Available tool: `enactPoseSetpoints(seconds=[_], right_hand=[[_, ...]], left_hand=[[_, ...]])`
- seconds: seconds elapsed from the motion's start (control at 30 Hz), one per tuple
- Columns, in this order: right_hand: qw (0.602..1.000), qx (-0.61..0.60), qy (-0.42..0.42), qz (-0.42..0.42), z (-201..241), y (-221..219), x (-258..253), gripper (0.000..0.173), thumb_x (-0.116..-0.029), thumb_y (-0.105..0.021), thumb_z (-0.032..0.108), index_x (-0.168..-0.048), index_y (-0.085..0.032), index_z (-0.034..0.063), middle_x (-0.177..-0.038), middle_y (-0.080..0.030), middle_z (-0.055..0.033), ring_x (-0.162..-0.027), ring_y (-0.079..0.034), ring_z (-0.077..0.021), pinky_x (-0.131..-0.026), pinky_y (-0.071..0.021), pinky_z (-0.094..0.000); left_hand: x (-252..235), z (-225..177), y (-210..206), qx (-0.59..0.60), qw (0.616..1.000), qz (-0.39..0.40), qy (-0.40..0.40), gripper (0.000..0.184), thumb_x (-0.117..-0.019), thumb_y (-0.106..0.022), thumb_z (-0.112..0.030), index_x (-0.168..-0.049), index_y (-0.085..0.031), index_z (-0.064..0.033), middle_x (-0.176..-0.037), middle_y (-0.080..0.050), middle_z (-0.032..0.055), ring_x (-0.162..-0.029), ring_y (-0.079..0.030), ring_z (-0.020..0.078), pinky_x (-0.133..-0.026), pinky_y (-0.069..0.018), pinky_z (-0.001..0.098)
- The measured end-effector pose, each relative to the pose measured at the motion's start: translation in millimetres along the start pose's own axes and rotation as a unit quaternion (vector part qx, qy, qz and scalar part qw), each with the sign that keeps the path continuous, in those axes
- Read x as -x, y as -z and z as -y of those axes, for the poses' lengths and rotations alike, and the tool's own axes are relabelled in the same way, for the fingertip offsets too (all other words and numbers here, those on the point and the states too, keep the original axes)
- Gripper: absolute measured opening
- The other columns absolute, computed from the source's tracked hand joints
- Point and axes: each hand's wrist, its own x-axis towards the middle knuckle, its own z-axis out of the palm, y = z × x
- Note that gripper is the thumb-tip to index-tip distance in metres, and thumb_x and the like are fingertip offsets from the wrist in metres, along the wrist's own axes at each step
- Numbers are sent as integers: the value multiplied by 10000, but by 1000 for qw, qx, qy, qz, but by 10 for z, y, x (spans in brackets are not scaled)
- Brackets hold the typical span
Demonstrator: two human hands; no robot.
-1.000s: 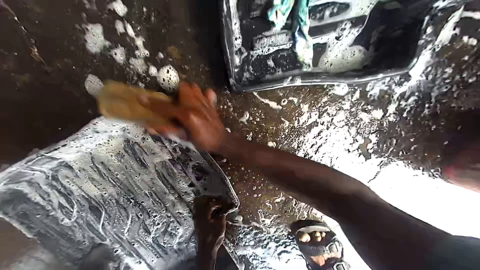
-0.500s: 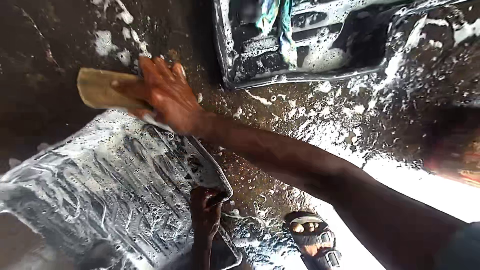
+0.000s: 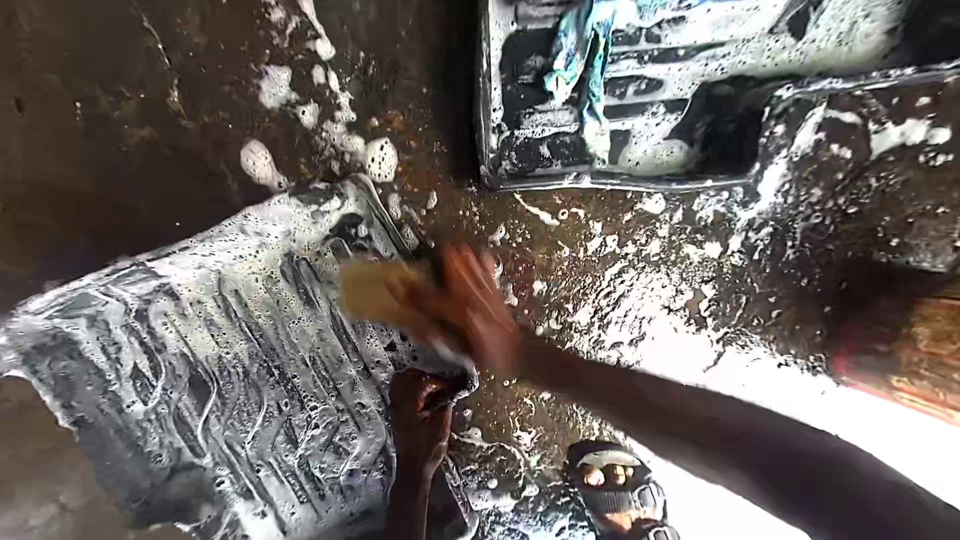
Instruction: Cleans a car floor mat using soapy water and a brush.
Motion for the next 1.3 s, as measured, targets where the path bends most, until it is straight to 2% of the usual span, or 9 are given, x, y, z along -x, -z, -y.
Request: enactPoseSetpoints(seconds=[0.1,0.17,0.33,0.53,0.63,0.73,0.93,1.1,1.3], right_hand=[[999,14,1,48,150,111,891,319,-968,-632,500,-1240,-708,351,-1062,-675,-163,-950,-651,-367,-764,-507,-565],[999,37,5,10,106,-24,348,296,-921,-702,423,-1178,-761,288,-1026,-677,-193,-924,-649,-407,-745,-491,-596],[998,41,5,-55,-116,-327,-1483,436,-922,-658,564,-1304,-709,361,-1277,-635,-173,-1212,-571,-374,-952,-422,-594],[990,-107,-89,8,232,1,1291,447,-916,-683,545,-1306,-698,325,-1158,-647,-172,-1069,-618,-350,-865,-511,-580],[976,-164,-142,-5,317,43,1835,510,-935,-638,613,-1332,-703,300,-1132,-682,-200,-1034,-649,-348,-877,-520,-571],[983,-147,-96,-50,146,349,1719,542,-944,-632,595,-1393,-658,293,-1121,-654,-151,-999,-633,-301,-835,-538,-533],[998,-3,-13,-67,-329,1159,1126,545,-978,-595,585,-1437,-622,294,-1098,-643,-159,-988,-620,-330,-831,-512,-543],[989,67,119,61,-529,946,758,496,-996,-568,572,-1455,-581,384,-1200,-633,-187,-1095,-609,-371,-905,-493,-576],[969,99,174,147,-728,762,591,460,-1035,-515,486,-1467,-581,344,-1275,-611,-186,-1198,-573,-375,-1020,-457,-588]], left_hand=[[43,10,-53,39,998,-24,35,431,-789,-803,-304,-969,-667,64,-938,-725,46,-929,-692,39,-868,-579,249],[66,-42,11,-22,1000,10,19,235,-775,-764,-167,-905,-731,27,-965,-691,122,-961,-661,192,-896,-554,386],[-123,11,41,-39,999,5,-4,108,-778,-773,-109,-879,-757,-73,-952,-690,58,-941,-665,147,-849,-572,329],[-116,59,13,-20,1000,-3,24,427,-792,-748,-170,-1119,-655,88,-1064,-699,181,-1010,-678,223,-929,-554,423],[-111,71,61,-34,998,13,-57,312,-793,-736,-105,-1050,-689,66,-1048,-697,174,-1007,-674,255,-931,-555,460],[93,-57,192,-140,973,179,-35,256,-838,-819,-184,-1002,-758,2,-1091,-713,174,-1097,-665,290,-1016,-525,489],[376,-375,728,-274,790,545,64,433,-854,-829,-333,-1150,-730,-33,-1238,-676,181,-1211,-613,344,-1090,-444,565],[-323,-243,958,-232,968,44,81,556,-958,-716,-367,-1336,-616,28,-1352,-618,250,-1289,-583,384,-1111,-443,578],[-997,267,514,-363,907,-188,103,1049,-851,-492,-830,-1630,-270,-165,-1690,-185,205,-1545,-192,439,-1172,-149,749]])
